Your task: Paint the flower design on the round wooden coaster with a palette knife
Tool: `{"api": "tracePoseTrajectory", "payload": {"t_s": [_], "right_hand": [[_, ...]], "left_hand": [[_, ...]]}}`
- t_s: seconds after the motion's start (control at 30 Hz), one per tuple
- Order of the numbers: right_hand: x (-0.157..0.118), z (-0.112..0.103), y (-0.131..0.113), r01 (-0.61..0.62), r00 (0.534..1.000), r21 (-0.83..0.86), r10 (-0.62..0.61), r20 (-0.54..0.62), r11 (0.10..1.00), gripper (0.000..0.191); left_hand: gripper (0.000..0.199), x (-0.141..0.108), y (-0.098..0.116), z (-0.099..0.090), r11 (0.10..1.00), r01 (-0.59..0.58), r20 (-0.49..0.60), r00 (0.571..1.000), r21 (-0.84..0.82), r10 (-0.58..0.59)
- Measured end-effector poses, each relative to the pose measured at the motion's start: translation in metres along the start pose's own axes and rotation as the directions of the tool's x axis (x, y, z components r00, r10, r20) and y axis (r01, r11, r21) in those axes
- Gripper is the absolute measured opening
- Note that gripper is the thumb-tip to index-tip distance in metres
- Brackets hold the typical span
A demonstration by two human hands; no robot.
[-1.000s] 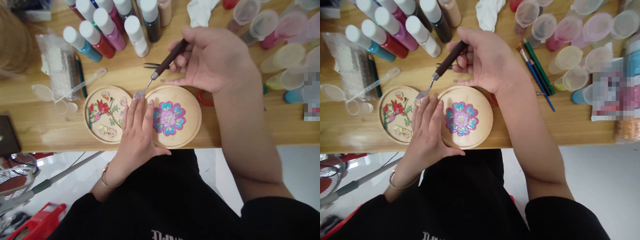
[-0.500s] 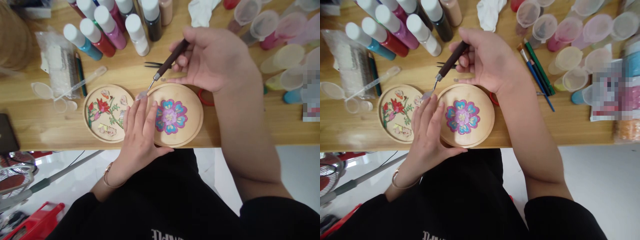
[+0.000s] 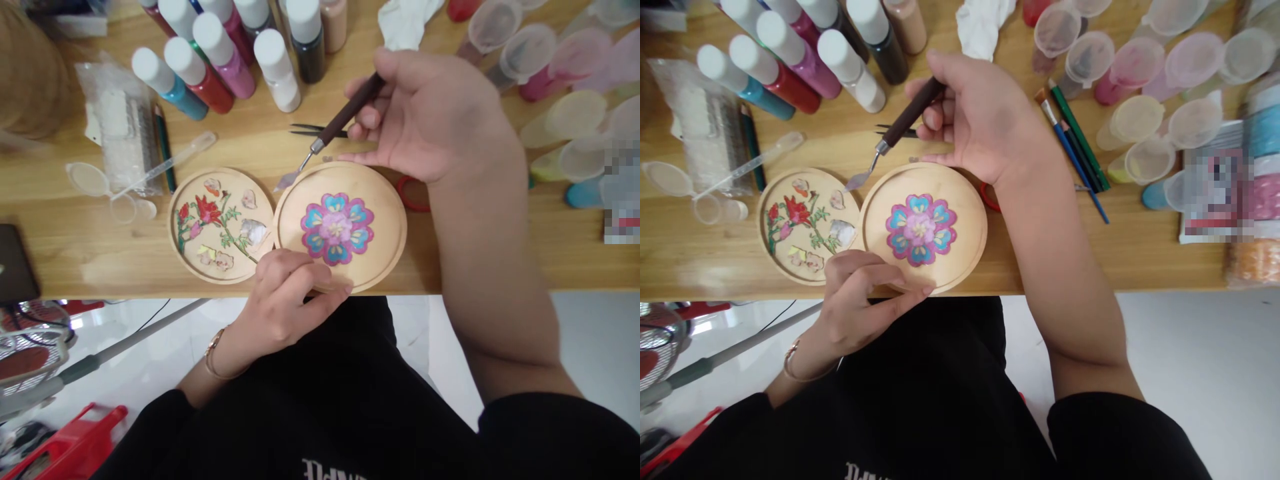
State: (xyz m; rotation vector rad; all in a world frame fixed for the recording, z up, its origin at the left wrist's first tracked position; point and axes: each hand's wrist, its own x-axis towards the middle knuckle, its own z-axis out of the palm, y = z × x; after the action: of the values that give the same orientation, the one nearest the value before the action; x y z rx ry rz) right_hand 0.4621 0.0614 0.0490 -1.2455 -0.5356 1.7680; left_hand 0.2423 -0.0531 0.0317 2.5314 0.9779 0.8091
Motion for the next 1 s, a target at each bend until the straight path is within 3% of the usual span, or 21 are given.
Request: {"api": "tracePoseTrajectory", "payload": {"t_s": [0.33, 0.9, 1.0], "right_hand": [[-0.0007, -0.0006, -0.001, -0.001, 1.0, -0.009, 0.001, 0.003, 1.0, 0.044], [-0.0033, -0.0018, -0.0002, 0.024, 0.999, -0.01, -0.023, 0.042, 1.0, 0.034], [-0.0037, -0.0017, -0.0006, 0.019, 0.999, -0.004, -0.019, 0.029, 1.0, 0.035]], "left_hand": [[0.021, 0.0048, 0.001, -0.0034, 0.999, -0.053, 0.014, 0.999, -0.001, 0.053], [0.015, 0.0012, 0.0015, 0.001, 0.999, 0.033, 0.094, 0.995, 0.009, -0.034], [0.01, 0.0016, -0.0005, 0.0008, 0.999, -0.049, 0.092, 0.995, 0.014, 0.047]]}}
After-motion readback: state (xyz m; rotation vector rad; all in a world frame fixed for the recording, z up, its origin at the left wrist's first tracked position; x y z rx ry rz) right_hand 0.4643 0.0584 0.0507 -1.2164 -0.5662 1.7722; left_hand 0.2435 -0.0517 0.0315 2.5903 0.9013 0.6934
